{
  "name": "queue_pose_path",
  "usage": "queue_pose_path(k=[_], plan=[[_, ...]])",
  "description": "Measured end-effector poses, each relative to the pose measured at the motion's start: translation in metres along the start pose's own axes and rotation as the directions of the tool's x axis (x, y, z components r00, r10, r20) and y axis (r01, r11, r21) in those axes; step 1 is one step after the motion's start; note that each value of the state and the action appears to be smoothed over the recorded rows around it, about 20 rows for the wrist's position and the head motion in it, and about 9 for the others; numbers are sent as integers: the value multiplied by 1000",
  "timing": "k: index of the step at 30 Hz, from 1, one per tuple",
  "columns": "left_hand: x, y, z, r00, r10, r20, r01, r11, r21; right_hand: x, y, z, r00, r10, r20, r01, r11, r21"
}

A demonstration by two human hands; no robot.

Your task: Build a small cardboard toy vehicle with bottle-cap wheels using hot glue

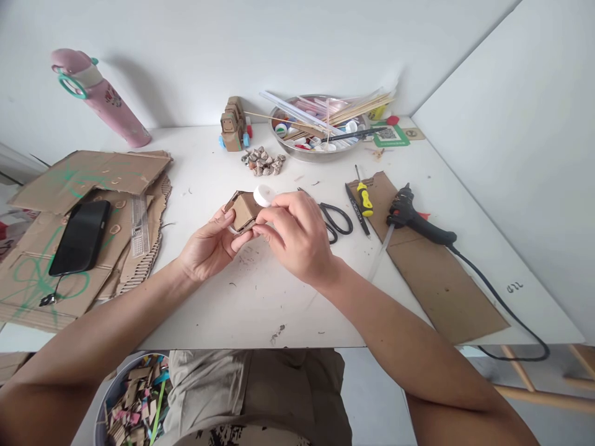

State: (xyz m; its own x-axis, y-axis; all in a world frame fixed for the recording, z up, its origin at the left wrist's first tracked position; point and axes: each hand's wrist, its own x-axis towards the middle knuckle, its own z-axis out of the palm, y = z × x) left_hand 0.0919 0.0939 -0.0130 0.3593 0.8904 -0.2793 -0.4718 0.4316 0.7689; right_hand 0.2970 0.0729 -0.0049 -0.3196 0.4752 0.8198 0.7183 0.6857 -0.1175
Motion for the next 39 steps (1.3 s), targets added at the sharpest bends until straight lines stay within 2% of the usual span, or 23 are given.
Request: queue_pose_path(k=[4,9,12,17,23,25,28,33,39], plan=[[-3,4,8,1000,-7,-30,4,997,-82,0,-4,0,998,-32,-50,29,997,-66],[-7,7,16,998,-19,-59,10,989,-150,0,-12,5,981,-27,-193,30,1000,9],[-7,6,15,998,-35,-57,26,989,-145,2,-13,7,984,-8,-176,8,1000,-2],[-5,3,10,1000,-19,-11,18,994,-108,2,-8,4,991,-55,-122,47,996,-70],[-2,2,3,991,91,99,-89,996,-27,3,5,-7,989,-57,-135,70,993,99],[-2,1,1,978,147,148,-148,989,-2,5,6,-9,994,15,-107,6,981,192],[-1,1,0,958,204,200,-213,977,25,6,5,-5,989,148,-5,-139,939,313],[-1,1,-2,932,276,234,-303,949,86,2,0,4,979,196,57,-201,877,435],[1,2,-6,867,401,296,-455,879,144,-2,1,4,928,341,152,-366,751,550]])
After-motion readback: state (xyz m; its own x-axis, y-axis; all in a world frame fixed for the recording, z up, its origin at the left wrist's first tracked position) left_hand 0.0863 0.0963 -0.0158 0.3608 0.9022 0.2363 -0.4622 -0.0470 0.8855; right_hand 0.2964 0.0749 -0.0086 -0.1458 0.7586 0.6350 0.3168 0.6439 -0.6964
